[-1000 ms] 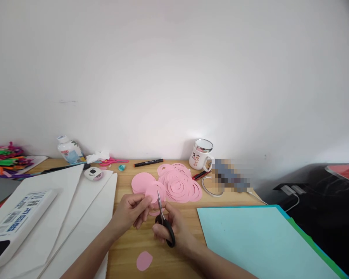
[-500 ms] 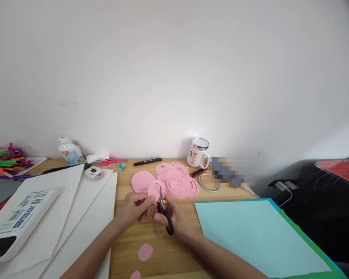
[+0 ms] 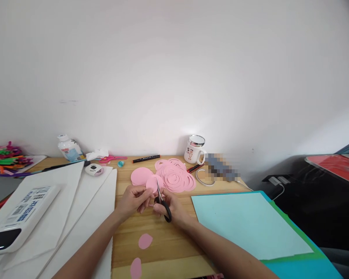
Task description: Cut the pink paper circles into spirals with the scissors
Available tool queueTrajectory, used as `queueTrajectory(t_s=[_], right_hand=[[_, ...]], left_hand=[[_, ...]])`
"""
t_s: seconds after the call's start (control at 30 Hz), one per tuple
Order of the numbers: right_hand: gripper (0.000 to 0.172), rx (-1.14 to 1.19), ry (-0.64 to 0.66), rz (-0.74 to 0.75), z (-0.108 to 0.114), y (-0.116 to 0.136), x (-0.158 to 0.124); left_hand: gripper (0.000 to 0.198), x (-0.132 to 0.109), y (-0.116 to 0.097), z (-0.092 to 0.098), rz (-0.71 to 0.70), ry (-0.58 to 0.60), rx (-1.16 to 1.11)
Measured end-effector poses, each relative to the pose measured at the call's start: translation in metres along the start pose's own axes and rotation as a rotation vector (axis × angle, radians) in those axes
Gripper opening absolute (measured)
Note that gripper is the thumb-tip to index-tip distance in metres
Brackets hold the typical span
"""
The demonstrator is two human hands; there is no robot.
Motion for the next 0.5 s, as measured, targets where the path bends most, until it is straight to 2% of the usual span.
queueTrajectory(t_s=[0.23,0.33,0.4,0.5], right_hand=[[0.040,-0.067,-0.037,0.016,0.003,0.003,0.002],[0.036,-0.062,-0.067,0.012,0.006,0.006,0.001],[0.033,-0.055,-0.102,0.004,0.010,0.010,0.000],[0.028,-0.034,-0.176,0.009,0.020,0.019,0.002]], left_hand=[[0.040,0.003,0.000,-0.005,-0.055,0.014,0.118],[0.042,0.009,-0.005,-0.005,-0.060,-0.030,0.170],[0.041,0.013,-0.016,-0.005,-0.046,-0.052,0.189],[0.043,0.012,-0.047,-0.017,-0.044,-0.089,0.220]])
Point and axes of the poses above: each hand's wrist, its own x-axis towards the middle knuckle, its own z-axis out of the back of the hand, y = z × x, the point moved 5 cm from there along x, towards the middle knuckle, and after that the axes turned 5 degrees about -x, right-handed, at the moved point
